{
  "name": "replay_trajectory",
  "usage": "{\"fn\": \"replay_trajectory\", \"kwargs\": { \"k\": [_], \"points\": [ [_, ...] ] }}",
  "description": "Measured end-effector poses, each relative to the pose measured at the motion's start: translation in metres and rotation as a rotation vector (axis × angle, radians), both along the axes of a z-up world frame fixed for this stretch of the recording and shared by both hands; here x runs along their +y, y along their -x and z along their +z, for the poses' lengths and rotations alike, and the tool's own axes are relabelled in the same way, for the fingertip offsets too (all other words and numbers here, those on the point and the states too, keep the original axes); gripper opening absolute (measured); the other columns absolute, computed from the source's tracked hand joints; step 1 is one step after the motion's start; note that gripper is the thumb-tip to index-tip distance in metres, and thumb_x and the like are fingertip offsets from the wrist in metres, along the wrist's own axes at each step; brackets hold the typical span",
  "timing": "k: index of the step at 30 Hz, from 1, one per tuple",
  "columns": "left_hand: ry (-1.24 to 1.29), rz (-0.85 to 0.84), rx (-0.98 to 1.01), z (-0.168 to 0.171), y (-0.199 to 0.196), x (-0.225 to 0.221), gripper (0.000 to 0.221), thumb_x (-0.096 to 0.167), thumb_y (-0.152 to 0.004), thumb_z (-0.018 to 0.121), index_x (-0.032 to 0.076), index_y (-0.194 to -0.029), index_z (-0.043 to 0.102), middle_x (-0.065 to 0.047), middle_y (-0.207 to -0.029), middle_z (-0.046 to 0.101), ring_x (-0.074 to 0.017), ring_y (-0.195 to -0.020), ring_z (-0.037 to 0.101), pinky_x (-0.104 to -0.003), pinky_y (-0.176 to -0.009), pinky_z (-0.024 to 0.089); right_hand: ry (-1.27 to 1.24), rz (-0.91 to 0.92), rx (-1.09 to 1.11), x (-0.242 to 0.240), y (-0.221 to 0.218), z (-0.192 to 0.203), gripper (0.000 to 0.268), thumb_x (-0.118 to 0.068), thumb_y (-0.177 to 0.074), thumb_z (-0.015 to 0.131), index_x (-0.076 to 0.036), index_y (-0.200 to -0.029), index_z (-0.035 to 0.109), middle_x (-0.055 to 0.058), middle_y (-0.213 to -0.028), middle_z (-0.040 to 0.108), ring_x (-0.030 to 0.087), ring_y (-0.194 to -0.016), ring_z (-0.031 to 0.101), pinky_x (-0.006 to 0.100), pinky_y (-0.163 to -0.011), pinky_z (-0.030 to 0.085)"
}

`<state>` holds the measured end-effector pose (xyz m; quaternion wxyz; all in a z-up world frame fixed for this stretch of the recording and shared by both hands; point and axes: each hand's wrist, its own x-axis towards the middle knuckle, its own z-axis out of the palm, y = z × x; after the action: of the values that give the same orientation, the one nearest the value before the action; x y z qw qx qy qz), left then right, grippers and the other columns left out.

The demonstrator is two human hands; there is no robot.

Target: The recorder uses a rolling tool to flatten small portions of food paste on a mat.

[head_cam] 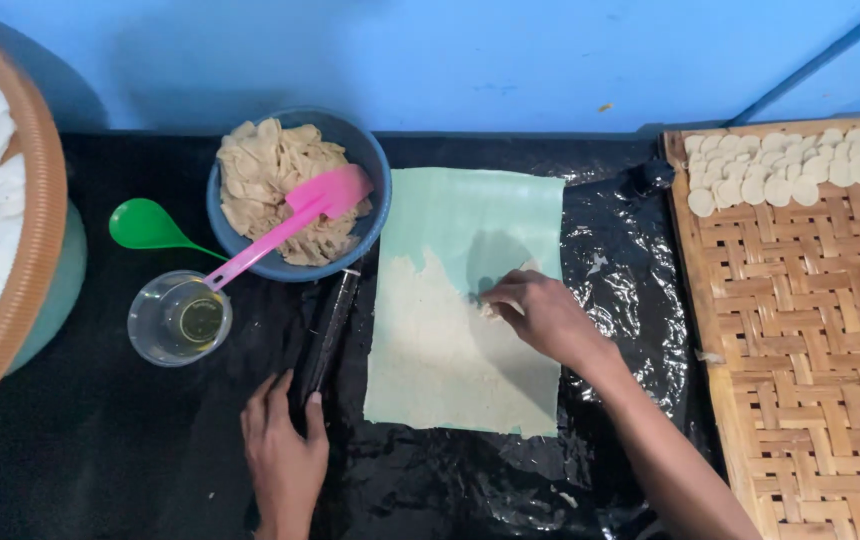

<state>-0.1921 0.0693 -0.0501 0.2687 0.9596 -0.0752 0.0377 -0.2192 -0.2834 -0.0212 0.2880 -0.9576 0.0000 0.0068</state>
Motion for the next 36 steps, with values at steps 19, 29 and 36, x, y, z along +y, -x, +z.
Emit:
{"fn": "replay_trajectory", "kwargs": {
  "k": [19, 29, 36],
  "points": [
    [-0.043, 0.104, 0.263, -0.019, 0.0, -0.008, 0.068, 0.032, -0.08, 0.077, 0.007, -0.14, 0.055, -0.02, -0.125, 0.063, -0.0405, -0.12, 0.06, -0.049, -0.1, 0.05, 0.048, -0.688, -0.467, -0.109, -0.066, -0.122, 0.044, -0.03, -0.102, 0.063, 0.005, -0.128, 0.055, 0.031, -0.103, 0.069, 0.048, -0.094, 0.068, 0.052, -0.081, 0.054],
    [0.111, -0.029, 0.137, 0.029, 0.046, -0.011, 0.066, 0.023, -0.077, 0.079, 0.007, -0.137, 0.057, -0.019, -0.121, 0.064, -0.0399, -0.114, 0.063, -0.048, -0.094, 0.052, 0.189, -0.589, -0.198, -0.089, -0.05, -0.105, 0.029, -0.026, -0.11, 0.041, 0.0, -0.108, 0.051, 0.033, -0.077, 0.067, 0.055, -0.074, 0.064, 0.065, -0.07, 0.048],
    [0.127, -0.467, 0.194, 0.052, 0.045, -0.075, 0.059, 0.016, -0.085, 0.073, -0.002, -0.138, 0.053, -0.019, -0.122, 0.063, -0.0382, -0.112, 0.059, -0.047, -0.094, 0.049, 0.167, -0.507, -0.2, -0.101, 0.013, -0.082, 0.034, -0.025, -0.113, 0.044, 0.003, -0.117, 0.062, 0.033, -0.094, 0.068, 0.053, -0.087, 0.066, 0.06, -0.079, 0.051]
  ]
}}
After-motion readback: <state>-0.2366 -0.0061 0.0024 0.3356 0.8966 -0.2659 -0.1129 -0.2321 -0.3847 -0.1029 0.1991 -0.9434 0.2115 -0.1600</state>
